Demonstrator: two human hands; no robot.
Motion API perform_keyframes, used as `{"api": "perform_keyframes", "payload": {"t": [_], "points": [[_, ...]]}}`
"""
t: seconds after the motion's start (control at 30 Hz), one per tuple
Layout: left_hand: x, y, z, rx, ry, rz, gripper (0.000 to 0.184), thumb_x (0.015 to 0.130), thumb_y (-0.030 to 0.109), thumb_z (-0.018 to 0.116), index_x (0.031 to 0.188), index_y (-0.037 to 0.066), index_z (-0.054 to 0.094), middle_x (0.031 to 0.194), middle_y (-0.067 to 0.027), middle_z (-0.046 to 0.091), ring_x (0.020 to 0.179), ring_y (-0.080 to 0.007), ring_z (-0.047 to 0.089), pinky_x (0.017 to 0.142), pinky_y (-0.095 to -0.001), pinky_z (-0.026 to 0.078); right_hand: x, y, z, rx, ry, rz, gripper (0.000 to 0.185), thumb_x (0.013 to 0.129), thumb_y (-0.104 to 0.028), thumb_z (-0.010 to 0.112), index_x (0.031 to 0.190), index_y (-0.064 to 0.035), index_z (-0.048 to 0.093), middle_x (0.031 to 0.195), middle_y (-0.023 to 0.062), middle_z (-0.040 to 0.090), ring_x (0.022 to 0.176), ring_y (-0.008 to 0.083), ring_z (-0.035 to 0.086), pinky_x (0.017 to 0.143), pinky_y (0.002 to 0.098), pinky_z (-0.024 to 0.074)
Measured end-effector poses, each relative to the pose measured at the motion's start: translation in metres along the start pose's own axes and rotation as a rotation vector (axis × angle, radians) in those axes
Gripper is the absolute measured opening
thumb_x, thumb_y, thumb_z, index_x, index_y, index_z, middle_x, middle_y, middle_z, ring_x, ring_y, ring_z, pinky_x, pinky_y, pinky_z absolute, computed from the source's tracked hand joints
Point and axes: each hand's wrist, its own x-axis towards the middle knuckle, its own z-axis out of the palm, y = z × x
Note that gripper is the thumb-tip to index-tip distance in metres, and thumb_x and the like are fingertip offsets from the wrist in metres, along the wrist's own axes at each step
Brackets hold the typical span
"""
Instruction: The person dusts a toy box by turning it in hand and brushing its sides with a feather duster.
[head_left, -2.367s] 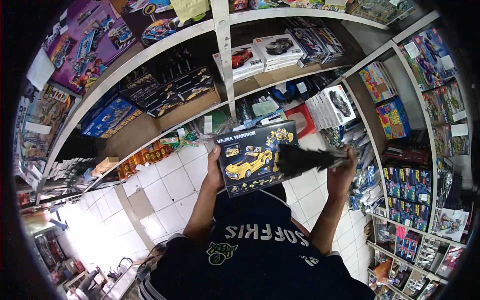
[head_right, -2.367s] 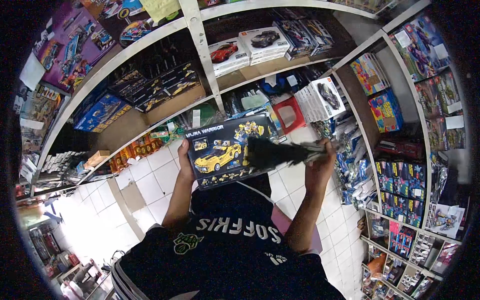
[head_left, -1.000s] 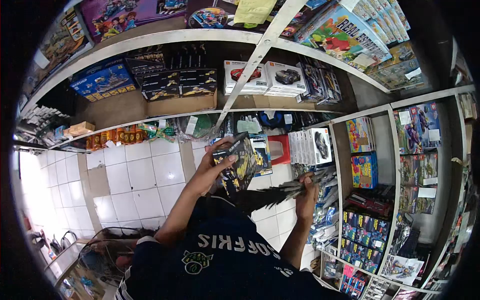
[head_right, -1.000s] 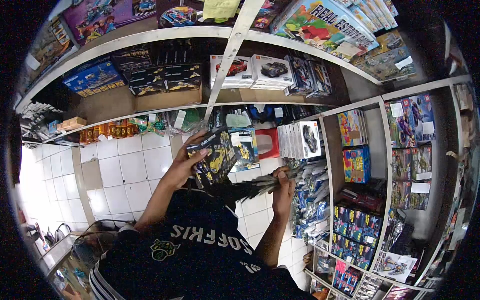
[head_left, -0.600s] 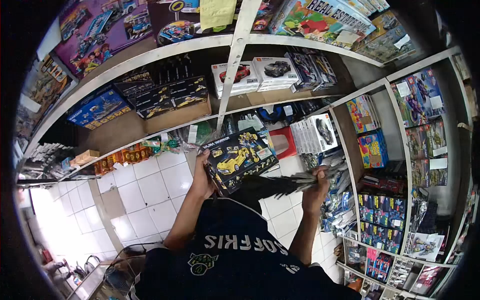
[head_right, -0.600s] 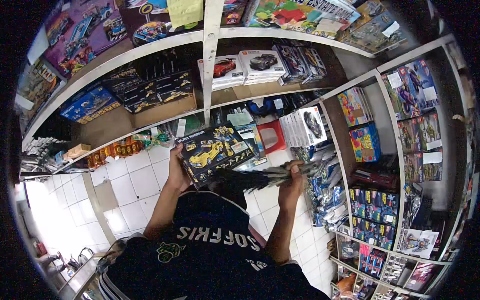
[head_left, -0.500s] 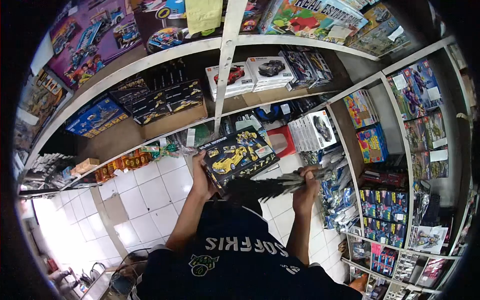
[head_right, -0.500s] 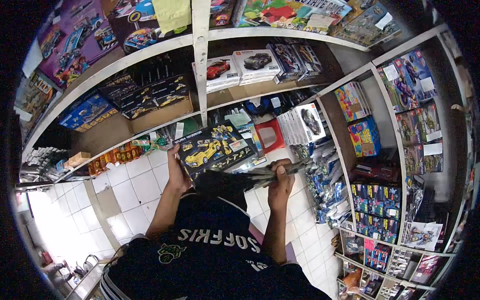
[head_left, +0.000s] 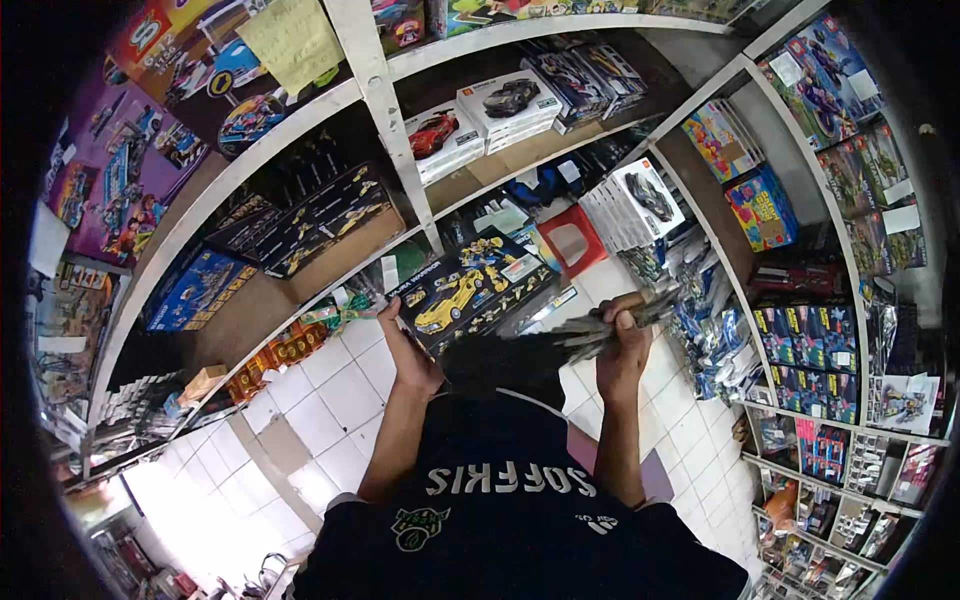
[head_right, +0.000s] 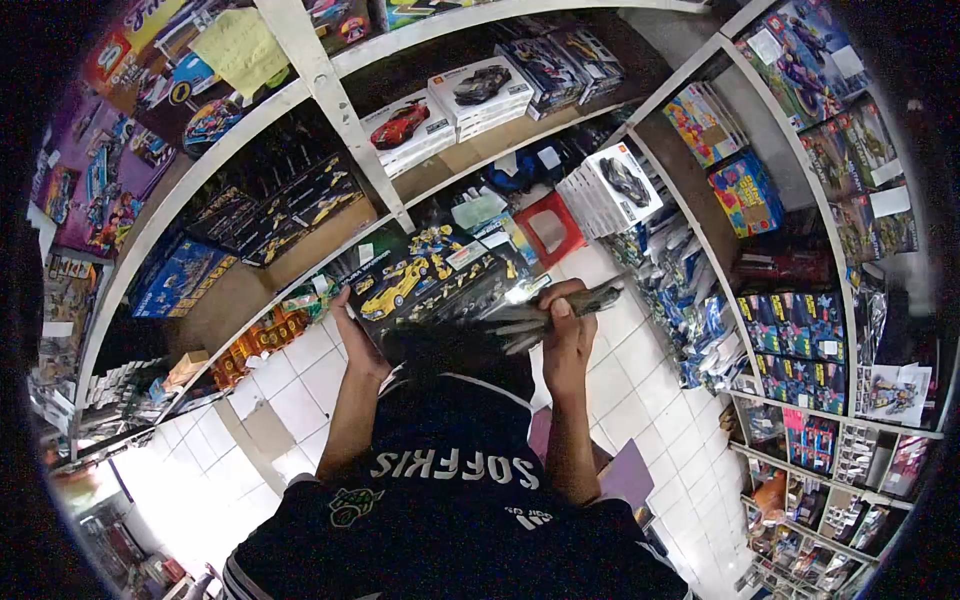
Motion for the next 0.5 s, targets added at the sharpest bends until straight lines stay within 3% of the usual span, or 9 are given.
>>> {"api": "perform_keyframes", "payload": {"t": [0.1,0.23,0.33,0.43,0.5], "points": [[-0.002,0.001,-0.001,0.033,-0.036,0.003,0.067,0.088,0.058,0.049,0.132,0.007,0.052,0.126,-0.0143,0.062,0.110,-0.0282,0.063,0.094,-0.0418,0.051,0.003,0.007,-0.019,-0.009,0.068,0.013,0.025,0.096,-0.028,0.054,0.092,-0.0045,0.048,0.086,0.0039,0.046,0.085,0.0159,0.045,0.082,0.0312,0.0378],[-0.005,0.002,0.009,0.033,-0.075,0.004,0.067,0.089,0.058,0.048,0.131,0.006,0.051,0.125,-0.0148,0.062,0.110,-0.0296,0.063,0.093,-0.0425,0.053,0.018,0.008,-0.053,-0.016,0.220,0.043,0.023,0.101,-0.031,0.045,0.099,-0.0084,0.049,0.085,0.0026,0.049,0.064,0.0101,0.048,0.053,0.0230,0.0380],[-0.002,-0.003,0.008,0.040,-0.069,-0.011,0.067,0.089,0.058,0.047,0.131,0.005,0.051,0.124,-0.0148,0.063,0.109,-0.0296,0.064,0.092,-0.0414,0.054,0.010,0.019,-0.050,0.083,0.256,0.145,0.022,0.100,-0.032,0.048,0.097,-0.0105,0.049,0.083,0.0014,0.048,0.068,0.0110,0.050,0.058,0.0252,0.0400],[0.001,-0.009,0.019,0.080,0.039,0.065,0.067,0.089,0.057,0.048,0.128,0.004,0.053,0.123,-0.0147,0.064,0.107,-0.0286,0.065,0.091,-0.0393,0.054,-0.008,0.043,-0.029,0.218,0.109,0.244,0.025,0.096,-0.033,0.056,0.094,-0.0085,0.050,0.084,0.0007,0.047,0.078,0.0126,0.048,0.073,0.0270,0.0400],[0.007,-0.010,0.018,0.144,0.083,0.127,0.066,0.089,0.057,0.048,0.128,0.004,0.054,0.123,-0.0148,0.064,0.107,-0.0284,0.064,0.091,-0.0399,0.054,-0.014,0.047,-0.018,0.235,0.029,0.295,0.024,0.095,-0.031,0.055,0.093,-0.0074,0.049,0.084,0.0012,0.047,0.078,0.0130,0.047,0.074,0.0277,0.0392]]}}
